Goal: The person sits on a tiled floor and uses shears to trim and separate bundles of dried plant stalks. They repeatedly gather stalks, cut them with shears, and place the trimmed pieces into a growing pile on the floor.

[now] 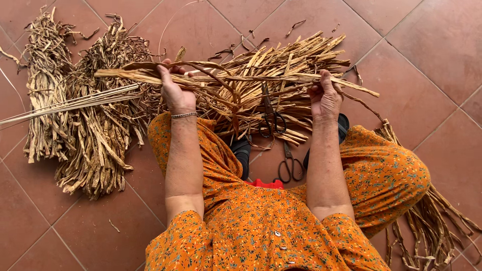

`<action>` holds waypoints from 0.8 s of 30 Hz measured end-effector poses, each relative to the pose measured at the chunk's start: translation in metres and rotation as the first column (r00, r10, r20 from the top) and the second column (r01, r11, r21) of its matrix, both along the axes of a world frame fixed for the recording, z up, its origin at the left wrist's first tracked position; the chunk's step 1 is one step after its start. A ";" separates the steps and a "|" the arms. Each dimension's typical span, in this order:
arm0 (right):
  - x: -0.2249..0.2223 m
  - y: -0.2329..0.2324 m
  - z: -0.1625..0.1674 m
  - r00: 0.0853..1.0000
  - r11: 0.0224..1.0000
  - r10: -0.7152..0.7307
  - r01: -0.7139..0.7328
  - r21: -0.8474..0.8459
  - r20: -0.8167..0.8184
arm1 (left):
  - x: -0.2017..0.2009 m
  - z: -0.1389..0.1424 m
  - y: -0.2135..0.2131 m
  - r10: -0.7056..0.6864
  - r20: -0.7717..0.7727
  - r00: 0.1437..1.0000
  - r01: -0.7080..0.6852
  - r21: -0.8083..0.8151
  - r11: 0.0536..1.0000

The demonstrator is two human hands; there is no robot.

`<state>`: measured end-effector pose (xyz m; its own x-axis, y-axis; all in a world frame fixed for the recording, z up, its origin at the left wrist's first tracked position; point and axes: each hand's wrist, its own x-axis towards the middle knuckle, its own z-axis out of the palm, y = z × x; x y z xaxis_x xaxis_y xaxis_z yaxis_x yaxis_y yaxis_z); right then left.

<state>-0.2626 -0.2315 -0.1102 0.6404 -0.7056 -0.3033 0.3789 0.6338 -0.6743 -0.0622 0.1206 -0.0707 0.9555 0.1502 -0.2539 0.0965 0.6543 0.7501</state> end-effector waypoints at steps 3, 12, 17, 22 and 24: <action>-0.001 0.002 0.003 1.000 0.994 -0.021 0.019 -0.106 -0.012 | 0.005 -0.003 0.006 0.065 -0.010 0.998 -0.065 0.023 0.998; -0.016 -0.021 -0.006 0.993 0.989 -0.111 0.107 -0.105 -0.032 | 0.013 0.015 0.057 0.335 0.112 0.936 -0.350 0.167 0.922; -0.025 -0.036 -0.003 0.975 0.971 -0.184 0.161 -0.175 -0.123 | 0.010 0.034 0.078 0.311 0.485 0.818 -0.399 0.087 0.913; -0.018 -0.002 0.034 0.975 0.812 0.026 -0.149 -0.564 -0.220 | -0.021 0.018 -0.004 -0.226 0.571 0.789 -0.368 0.734 0.570; -0.010 0.021 0.049 0.966 0.739 0.150 -0.252 -0.624 -0.212 | -0.048 0.008 -0.049 -0.495 0.314 0.810 0.063 0.793 0.606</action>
<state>-0.2730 -0.2100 -0.0609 0.7774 -0.6243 0.0769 0.1637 0.0828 -0.9830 -0.1098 0.0720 -0.0627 0.9316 -0.2238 0.2864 -0.3176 -0.1183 0.9408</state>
